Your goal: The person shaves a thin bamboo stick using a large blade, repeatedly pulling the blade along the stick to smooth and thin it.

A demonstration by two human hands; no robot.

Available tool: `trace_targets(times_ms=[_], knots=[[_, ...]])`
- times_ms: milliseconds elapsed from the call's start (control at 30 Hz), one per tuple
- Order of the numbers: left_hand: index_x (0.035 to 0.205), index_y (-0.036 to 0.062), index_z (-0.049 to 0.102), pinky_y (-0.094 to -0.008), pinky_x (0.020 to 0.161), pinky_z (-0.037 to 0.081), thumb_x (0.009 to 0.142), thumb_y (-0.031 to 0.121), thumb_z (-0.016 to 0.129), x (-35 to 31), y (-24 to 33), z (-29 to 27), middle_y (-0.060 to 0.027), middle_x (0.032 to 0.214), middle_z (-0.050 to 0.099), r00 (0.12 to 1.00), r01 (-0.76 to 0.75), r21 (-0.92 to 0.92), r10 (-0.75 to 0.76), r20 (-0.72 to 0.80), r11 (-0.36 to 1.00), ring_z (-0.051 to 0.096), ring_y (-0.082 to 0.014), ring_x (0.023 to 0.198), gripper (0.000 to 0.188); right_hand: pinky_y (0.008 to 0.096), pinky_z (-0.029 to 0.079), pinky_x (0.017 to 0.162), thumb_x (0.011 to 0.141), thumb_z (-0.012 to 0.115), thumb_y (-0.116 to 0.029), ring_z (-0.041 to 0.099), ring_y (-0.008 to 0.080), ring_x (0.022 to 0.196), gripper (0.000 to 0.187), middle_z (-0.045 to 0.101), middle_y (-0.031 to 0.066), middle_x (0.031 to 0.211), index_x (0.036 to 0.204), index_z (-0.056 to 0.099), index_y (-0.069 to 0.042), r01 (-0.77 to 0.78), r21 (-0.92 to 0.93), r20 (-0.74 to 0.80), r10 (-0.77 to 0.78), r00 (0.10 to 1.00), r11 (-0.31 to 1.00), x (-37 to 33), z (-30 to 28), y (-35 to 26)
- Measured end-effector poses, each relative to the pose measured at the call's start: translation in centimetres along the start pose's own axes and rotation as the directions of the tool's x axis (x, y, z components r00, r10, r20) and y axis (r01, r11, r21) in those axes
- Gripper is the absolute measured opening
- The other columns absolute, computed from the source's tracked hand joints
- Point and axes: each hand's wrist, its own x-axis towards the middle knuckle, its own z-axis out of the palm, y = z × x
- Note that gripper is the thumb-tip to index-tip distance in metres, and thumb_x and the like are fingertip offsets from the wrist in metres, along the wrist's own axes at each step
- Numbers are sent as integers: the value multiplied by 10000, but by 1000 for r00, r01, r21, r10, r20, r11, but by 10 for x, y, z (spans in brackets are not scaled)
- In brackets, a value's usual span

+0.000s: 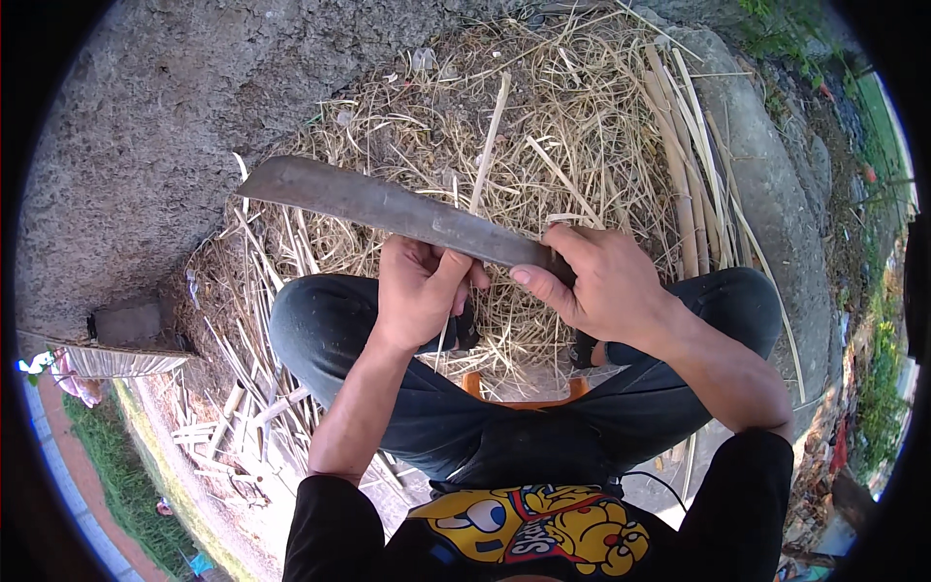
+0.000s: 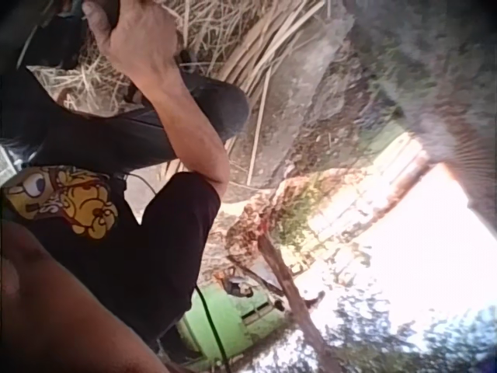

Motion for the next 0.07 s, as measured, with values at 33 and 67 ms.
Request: trace_targets(times_ms=[33, 67], knots=[[1042, -44, 644, -197, 424, 405, 1023, 105, 587, -1, -3, -1, -97, 698, 690, 1000, -27, -4, 27, -16, 1000, 539, -64, 452, 161, 470, 545, 544, 988, 579, -569, 677, 362, 598, 557, 637, 129, 641, 935, 611, -16, -11, 19, 18, 11, 1000, 1000, 1, -1, -1], [1084, -33, 635, -196, 426, 412, 1008, 131, 631, -2, -6, -4, -102, 700, 691, 999, -36, -10, 36, -34, 999, 547, -71, 450, 181, 469, 545, 545, 981, 580, -583, 693, 355, 627, 572, 643, 145, 659, 957, 606, -12, -15, 33, 32, 14, 999, 999, 4, -3, -1]])
